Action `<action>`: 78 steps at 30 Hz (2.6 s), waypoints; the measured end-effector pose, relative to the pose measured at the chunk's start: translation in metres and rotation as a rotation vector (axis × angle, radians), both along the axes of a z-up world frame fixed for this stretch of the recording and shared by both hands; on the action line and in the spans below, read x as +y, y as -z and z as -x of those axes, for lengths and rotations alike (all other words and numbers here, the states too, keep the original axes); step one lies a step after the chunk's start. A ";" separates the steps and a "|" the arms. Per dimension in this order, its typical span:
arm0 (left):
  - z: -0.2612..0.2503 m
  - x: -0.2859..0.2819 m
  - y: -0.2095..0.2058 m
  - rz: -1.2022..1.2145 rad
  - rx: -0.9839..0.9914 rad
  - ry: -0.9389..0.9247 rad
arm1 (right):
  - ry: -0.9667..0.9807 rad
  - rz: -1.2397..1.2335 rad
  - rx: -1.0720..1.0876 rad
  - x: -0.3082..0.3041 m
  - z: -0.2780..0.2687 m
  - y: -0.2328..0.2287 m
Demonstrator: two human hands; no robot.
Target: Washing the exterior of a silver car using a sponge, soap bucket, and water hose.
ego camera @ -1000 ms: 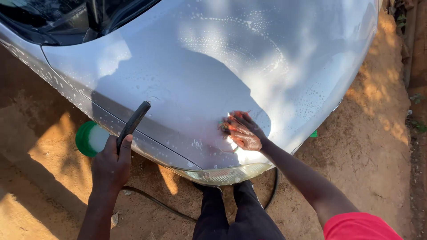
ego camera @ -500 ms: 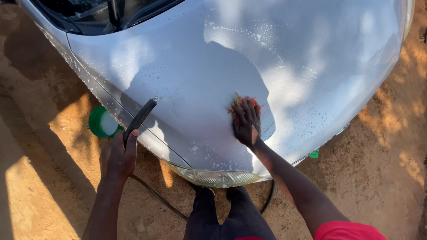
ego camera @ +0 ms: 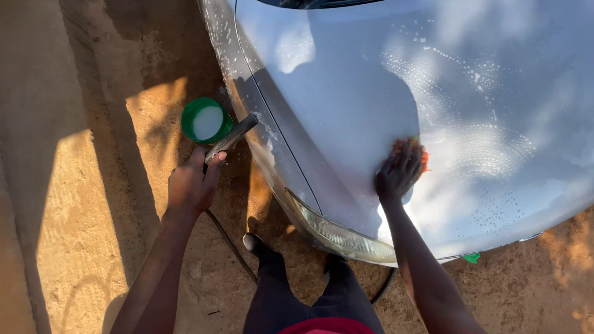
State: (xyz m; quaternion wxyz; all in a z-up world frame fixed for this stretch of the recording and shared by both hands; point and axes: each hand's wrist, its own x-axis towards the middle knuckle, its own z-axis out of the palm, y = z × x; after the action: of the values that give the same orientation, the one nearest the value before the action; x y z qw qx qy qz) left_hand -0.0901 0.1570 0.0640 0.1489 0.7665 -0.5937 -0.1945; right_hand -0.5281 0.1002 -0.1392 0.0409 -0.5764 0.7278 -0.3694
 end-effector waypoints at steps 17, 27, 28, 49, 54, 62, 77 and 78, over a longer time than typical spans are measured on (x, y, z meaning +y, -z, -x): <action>-0.258 -0.008 0.022 0.108 0.285 0.008 | -0.169 -0.565 -0.966 0.002 -0.450 0.223; -0.328 -0.038 0.046 -0.055 0.271 -0.104 | -0.162 -0.881 -1.219 -0.143 -0.615 0.274; -0.333 -0.049 0.054 -0.030 0.265 -0.094 | -0.175 -0.855 -1.224 -0.127 -0.606 0.224; -0.268 -0.190 0.176 -0.220 1.042 0.452 | -0.096 0.187 -1.481 -0.254 -0.514 -0.049; -0.286 -0.191 0.189 -0.496 1.091 0.422 | 0.021 0.089 -1.351 -0.244 -0.547 -0.058; -0.342 -0.186 0.209 -0.658 1.261 0.724 | 0.132 0.007 -1.463 -0.219 -0.584 -0.097; -0.445 -0.341 0.298 -0.599 1.116 0.509 | 0.061 -0.101 -1.340 -0.271 -0.607 -0.174; -0.436 -0.357 0.303 -0.586 1.151 0.462 | 0.058 -0.006 -1.354 -0.274 -0.599 -0.171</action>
State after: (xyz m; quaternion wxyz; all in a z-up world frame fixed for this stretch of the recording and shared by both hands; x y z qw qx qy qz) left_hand 0.3464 -0.1999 -0.2385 0.1819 0.4032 -0.4913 -0.7503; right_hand 0.0711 -0.1738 0.0319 0.4796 -0.1978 0.5578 -0.6479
